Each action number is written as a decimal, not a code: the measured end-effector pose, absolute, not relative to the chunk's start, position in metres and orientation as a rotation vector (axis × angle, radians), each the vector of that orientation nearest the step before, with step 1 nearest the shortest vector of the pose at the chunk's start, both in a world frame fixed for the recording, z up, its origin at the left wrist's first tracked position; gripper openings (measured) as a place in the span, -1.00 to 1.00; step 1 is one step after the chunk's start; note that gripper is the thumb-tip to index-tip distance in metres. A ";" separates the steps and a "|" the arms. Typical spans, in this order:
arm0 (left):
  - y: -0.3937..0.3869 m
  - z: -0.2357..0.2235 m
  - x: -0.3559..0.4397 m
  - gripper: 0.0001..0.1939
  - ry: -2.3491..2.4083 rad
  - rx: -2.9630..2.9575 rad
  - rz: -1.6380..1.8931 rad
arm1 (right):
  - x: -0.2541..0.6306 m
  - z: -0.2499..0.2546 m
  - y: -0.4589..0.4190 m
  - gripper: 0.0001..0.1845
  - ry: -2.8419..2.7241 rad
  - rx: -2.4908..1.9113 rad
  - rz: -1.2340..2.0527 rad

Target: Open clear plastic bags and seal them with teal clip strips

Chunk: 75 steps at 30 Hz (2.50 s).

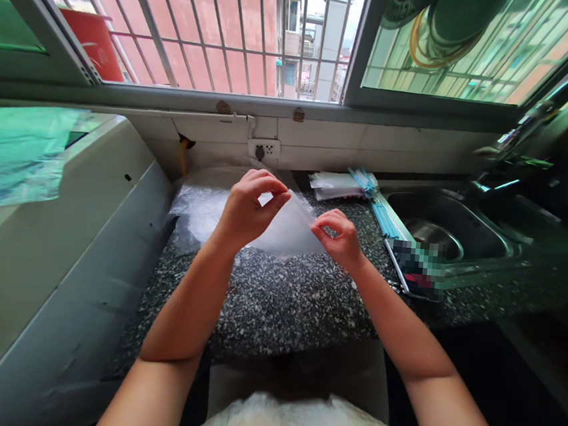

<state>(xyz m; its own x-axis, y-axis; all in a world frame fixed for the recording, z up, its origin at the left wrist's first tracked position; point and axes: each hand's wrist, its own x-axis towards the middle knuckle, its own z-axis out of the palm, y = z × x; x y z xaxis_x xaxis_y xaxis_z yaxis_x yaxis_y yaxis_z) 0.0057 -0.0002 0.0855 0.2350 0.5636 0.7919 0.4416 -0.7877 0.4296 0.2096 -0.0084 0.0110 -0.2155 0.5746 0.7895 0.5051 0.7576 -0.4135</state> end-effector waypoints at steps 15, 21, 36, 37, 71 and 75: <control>0.003 0.086 0.002 -0.89 0.965 2.344 1.617 | 0.207 0.024 -0.003 -0.87 -1.903 -0.821 0.110; 0.005 0.084 0.003 -0.88 0.960 2.380 1.575 | 0.194 0.041 0.006 -0.87 -1.895 -0.724 0.095; 0.010 0.080 0.006 -0.88 1.023 2.381 1.538 | 0.195 0.043 0.017 -0.85 -1.933 -0.752 0.187; 0.010 0.080 0.006 -0.88 1.023 2.382 1.544 | 0.195 0.044 0.017 -0.85 -1.935 -0.743 0.187; 0.017 0.075 0.003 -0.89 1.021 2.431 1.350 | 0.207 0.063 0.013 -0.85 -1.825 -0.794 0.171; 0.017 0.075 0.006 -0.89 1.006 2.448 1.336 | 0.206 0.061 0.014 -0.87 -1.823 -0.774 0.193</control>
